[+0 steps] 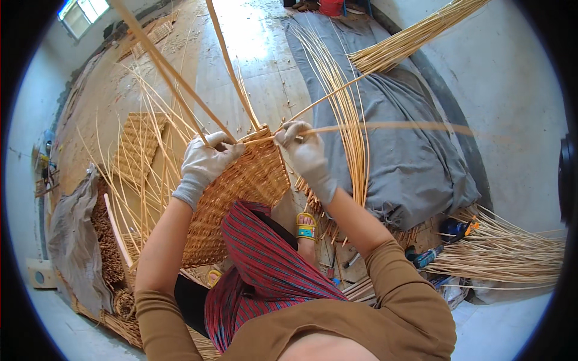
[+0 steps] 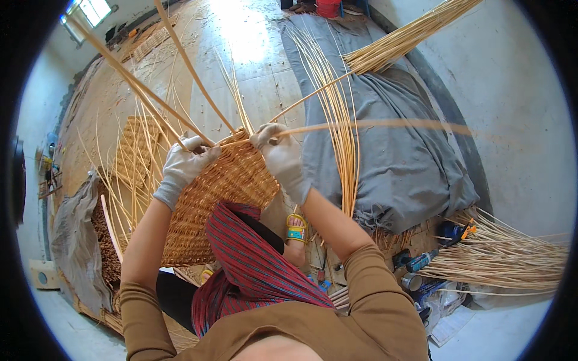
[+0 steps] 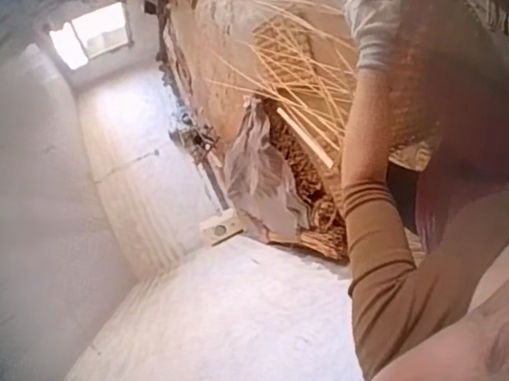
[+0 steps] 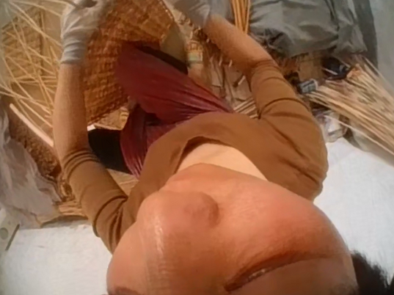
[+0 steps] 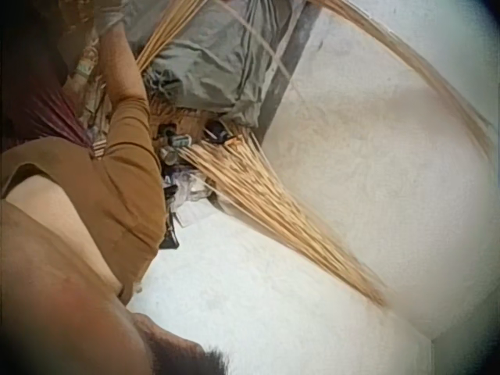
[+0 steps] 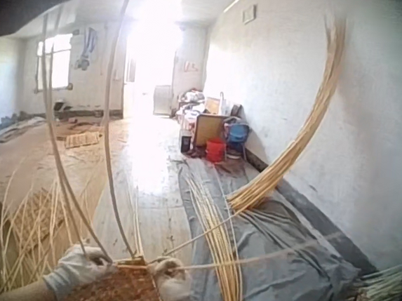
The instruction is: Weaving a large wicker basket using multiple vertical and horizontal strips.
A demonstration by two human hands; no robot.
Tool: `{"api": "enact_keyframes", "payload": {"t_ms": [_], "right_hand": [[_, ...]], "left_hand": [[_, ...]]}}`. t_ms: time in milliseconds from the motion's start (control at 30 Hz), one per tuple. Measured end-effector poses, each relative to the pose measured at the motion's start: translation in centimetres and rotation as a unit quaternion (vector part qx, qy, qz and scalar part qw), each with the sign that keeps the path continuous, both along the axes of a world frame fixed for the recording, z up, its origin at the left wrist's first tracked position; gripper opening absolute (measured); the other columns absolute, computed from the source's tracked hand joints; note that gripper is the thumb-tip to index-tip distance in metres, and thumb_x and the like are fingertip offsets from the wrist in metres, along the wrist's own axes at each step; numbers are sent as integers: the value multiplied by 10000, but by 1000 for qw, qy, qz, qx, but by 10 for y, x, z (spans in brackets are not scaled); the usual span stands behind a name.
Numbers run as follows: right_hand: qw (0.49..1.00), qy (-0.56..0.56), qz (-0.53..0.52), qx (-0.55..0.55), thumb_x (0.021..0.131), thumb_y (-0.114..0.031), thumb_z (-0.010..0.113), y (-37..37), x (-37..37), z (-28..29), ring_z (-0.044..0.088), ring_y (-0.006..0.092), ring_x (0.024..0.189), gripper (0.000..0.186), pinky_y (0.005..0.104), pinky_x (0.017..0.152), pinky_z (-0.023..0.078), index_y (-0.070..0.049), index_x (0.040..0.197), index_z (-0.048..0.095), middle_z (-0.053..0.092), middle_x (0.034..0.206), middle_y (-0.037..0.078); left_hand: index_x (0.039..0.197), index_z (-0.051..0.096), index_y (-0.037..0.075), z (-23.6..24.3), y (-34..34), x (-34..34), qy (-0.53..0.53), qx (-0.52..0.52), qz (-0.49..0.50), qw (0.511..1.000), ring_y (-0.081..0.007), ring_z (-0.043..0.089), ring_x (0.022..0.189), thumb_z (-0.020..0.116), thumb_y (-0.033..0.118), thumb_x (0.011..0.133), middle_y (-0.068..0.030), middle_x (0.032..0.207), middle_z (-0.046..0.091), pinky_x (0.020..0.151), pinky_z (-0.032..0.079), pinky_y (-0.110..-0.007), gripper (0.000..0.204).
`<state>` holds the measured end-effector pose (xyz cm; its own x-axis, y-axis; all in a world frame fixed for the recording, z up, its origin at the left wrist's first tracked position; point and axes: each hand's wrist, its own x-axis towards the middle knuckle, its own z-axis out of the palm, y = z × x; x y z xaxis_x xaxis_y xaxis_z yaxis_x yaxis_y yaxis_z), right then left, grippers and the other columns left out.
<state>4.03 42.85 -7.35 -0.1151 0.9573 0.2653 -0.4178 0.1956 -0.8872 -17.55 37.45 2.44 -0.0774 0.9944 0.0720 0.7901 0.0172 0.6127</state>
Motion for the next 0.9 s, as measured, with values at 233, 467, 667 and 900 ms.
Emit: {"api": "enact_keyframes", "payload": {"t_ms": [233,467,667,900], "right_hand": [[927,-239,-85,276,956,-44,604,-40,5,40,658,275,1066,112,385,889,533,-63,1046,667,684,1033,106],[742,-568,10,356,954,-236,640,66,-77,147,692,270,1020,279,374,870,557,-177,1224,674,729,1069,105],[777,-492,152,363,903,-262,724,72,-62,152,657,234,1122,439,357,947,546,-189,1325,628,668,1263,91],[890,-411,63,188,663,-334,909,36,-21,29,647,325,1088,659,452,993,495,-81,1187,601,665,1163,137]], "left_hand": [[862,718,80,-6,-1,-2,40,53,22,998,-187,623,712,792,416,818,-13,668,655,674,506,-355,347],[1302,615,124,-4,-13,1,-39,114,-32,992,-110,561,619,787,197,876,-75,905,679,598,483,-309,465],[1268,667,199,-5,-8,-9,6,75,-55,996,-143,608,627,808,225,847,-68,827,696,607,510,-326,445],[1126,725,210,0,0,3,61,26,9,998,-184,669,620,860,365,781,-58,671,677,600,526,-359,402]]}}
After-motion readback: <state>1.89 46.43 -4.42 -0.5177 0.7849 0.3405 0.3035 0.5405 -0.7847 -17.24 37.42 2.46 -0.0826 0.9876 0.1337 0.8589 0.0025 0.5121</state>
